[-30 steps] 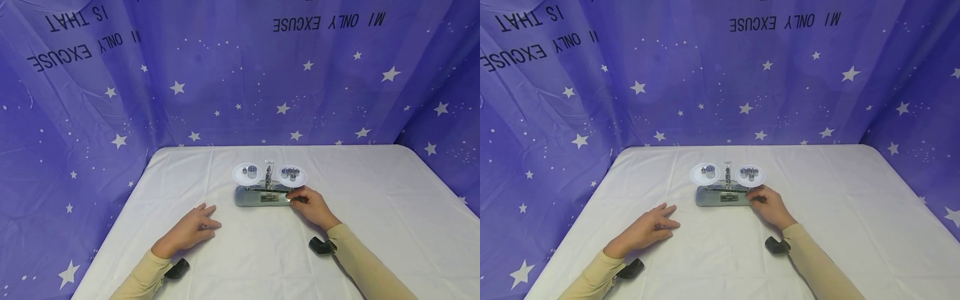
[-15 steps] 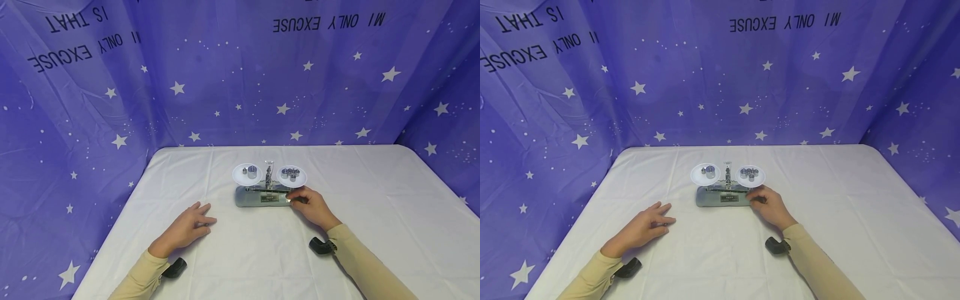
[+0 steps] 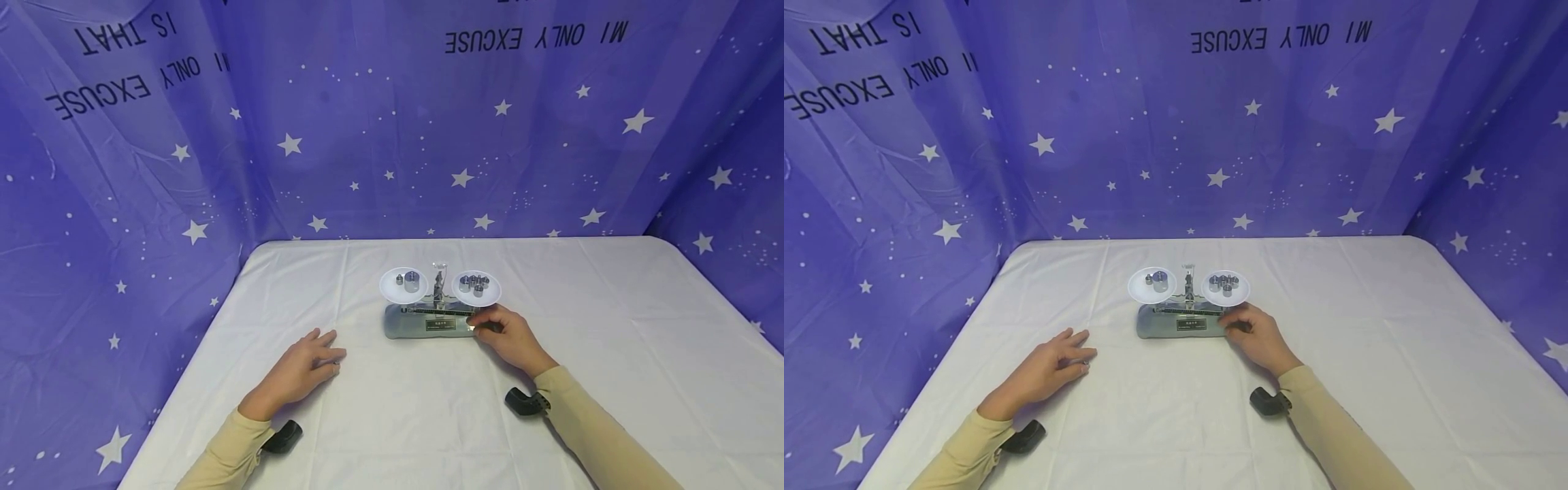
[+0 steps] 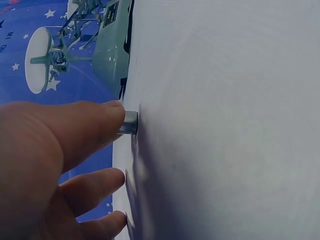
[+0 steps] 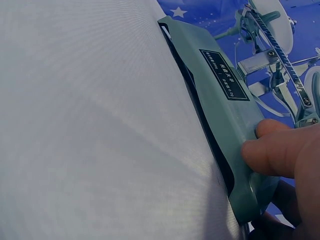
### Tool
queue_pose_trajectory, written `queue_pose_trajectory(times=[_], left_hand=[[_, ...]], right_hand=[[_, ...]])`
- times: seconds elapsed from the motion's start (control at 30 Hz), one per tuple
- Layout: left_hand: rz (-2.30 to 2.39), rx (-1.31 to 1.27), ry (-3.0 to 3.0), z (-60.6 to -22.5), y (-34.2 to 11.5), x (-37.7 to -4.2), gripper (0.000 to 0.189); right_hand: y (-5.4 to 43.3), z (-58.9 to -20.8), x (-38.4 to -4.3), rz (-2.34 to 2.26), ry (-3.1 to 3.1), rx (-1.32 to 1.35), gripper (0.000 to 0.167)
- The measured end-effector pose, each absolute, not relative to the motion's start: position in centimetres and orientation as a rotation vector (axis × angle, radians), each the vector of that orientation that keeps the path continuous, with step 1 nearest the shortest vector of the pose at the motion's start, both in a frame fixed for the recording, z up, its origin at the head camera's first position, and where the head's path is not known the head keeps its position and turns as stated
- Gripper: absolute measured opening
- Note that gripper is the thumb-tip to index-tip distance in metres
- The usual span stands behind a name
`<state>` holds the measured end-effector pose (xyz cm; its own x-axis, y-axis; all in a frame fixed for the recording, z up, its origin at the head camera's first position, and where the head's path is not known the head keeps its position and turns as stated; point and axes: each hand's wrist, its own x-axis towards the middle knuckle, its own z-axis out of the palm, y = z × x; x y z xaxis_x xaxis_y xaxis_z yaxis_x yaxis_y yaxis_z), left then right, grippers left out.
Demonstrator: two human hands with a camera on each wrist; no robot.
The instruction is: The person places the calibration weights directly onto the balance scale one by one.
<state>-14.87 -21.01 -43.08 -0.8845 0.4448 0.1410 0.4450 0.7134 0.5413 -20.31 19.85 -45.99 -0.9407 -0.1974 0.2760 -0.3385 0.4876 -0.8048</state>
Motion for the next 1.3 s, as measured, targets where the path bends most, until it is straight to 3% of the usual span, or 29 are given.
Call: queue_pose_trajectory(times=[1.3], left_hand=[[-0.961, -0.749, -2.886, -43.52, -21.21, -15.0, 0.019]], right_hand=[[19.95, -46.43, -20.56, 1.444, -2.568, 0.49, 0.018]])
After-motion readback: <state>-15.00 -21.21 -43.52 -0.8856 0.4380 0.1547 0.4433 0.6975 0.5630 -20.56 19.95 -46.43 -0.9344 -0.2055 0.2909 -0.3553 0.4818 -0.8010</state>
